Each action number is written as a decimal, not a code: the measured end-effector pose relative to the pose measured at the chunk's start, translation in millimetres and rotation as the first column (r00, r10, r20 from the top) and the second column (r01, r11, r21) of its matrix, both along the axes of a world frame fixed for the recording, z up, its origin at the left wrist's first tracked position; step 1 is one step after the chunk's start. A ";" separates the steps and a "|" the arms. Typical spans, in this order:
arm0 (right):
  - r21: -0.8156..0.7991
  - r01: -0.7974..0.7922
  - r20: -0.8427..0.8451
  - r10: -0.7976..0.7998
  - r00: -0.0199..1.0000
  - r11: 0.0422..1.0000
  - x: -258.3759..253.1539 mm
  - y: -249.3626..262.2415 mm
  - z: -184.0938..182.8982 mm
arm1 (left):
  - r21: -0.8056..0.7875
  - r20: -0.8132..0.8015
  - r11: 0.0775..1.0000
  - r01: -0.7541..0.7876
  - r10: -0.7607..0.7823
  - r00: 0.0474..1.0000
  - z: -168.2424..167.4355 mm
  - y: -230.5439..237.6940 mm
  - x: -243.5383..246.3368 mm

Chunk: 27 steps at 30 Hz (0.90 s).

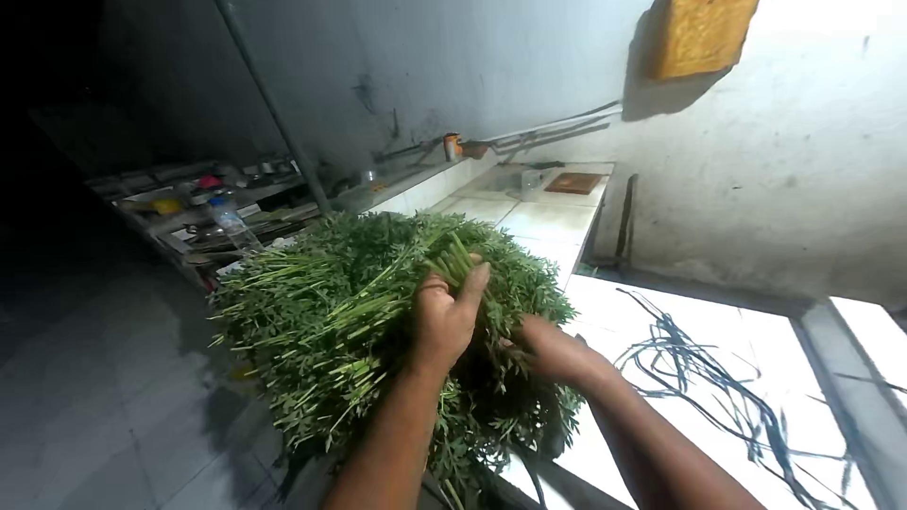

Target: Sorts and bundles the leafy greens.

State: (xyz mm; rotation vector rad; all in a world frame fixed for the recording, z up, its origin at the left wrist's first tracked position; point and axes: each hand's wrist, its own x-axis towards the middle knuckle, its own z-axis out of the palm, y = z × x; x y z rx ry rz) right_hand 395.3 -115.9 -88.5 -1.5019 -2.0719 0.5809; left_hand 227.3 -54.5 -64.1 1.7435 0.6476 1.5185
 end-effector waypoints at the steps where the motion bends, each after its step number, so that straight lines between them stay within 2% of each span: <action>1: -0.014 0.001 -0.033 -0.002 0.999 1.000 5.4 -1.6 -0.4 | 0.018 -0.019 0.999 -0.038 0.039 0.999 0.6 -1.2 1.6; 2: -0.006 -0.011 -0.100 0.011 0.995 1.000 13.6 -2.1 -2.4 | 0.031 -0.032 0.997 -0.077 0.078 0.996 1.6 -2.2 3.6; 4: 0.109 -0.087 -0.276 0.115 0.954 0.990 32.1 2.1 -8.4 | 0.043 -0.065 0.992 -0.116 0.119 0.991 6.8 -5.5 8.4; 6: 0.251 -0.171 -0.388 0.261 0.884 0.953 41.4 5.5 -9.2 | 0.072 -0.102 0.994 -0.082 0.089 0.991 12.9 -11.0 15.3; 8: 0.282 -0.238 -0.475 0.351 0.807 0.929 43.5 5.6 -11.0 | 0.115 -0.156 0.993 -0.039 0.057 0.986 18.8 -16.0 24.6; 11: 0.277 -0.376 -0.668 0.459 0.586 0.884 52.7 4.9 -16.5 | 0.232 -0.201 0.972 -0.025 0.073 0.977 29.1 -13.6 35.2; 13: 0.310 -0.401 -0.707 0.491 0.508 0.862 61.8 4.7 -9.4 | 0.263 -0.180 0.965 -0.024 0.073 0.981 37.0 -8.2 36.9; 14: 0.313 -0.368 -0.730 0.470 0.497 0.875 62.8 5.5 -5.4 | 0.263 -0.167 0.964 -0.024 0.070 0.983 40.2 -6.0 38.0; 16: 0.319 -0.268 -0.725 0.416 0.549 0.909 56.2 5.8 -1.4 | 0.246 -0.169 0.969 0.003 0.040 0.985 41.8 -5.0 43.2; 19: 0.354 -0.102 -0.607 0.311 0.731 0.930 42.5 9.2 -6.1 | 0.252 -0.339 0.965 0.071 0.019 0.941 41.3 -11.8 46.7; 20: 0.355 -0.060 -0.584 0.272 0.765 0.933 44.0 11.1 -7.1 | 0.274 -0.431 0.957 0.096 0.033 0.902 45.3 -12.2 41.8; 22: 0.344 0.046 -0.635 0.196 0.747 0.938 55.9 11.4 -7.6 | 0.311 -0.649 0.947 0.079 0.150 0.746 60.5 -5.4 21.5; 23: 0.341 0.134 -0.683 0.147 0.715 0.930 64.4 11.2 -6.9 | 0.356 -0.732 0.934 0.024 0.264 0.628 67.8 1.7 7.5; 25: 0.336 0.325 -0.797 0.083 0.599 0.884 78.8 10.9 -0.4 | 0.449 -0.827 0.887 -0.108 0.458 0.327 75.0 20.6 -22.5; 27: 0.301 0.476 -0.873 0.038 0.486 0.826 88.1 3.0 10.1 | 0.478 -0.866 0.849 -0.223 0.499 0.042 69.4 36.5 -46.9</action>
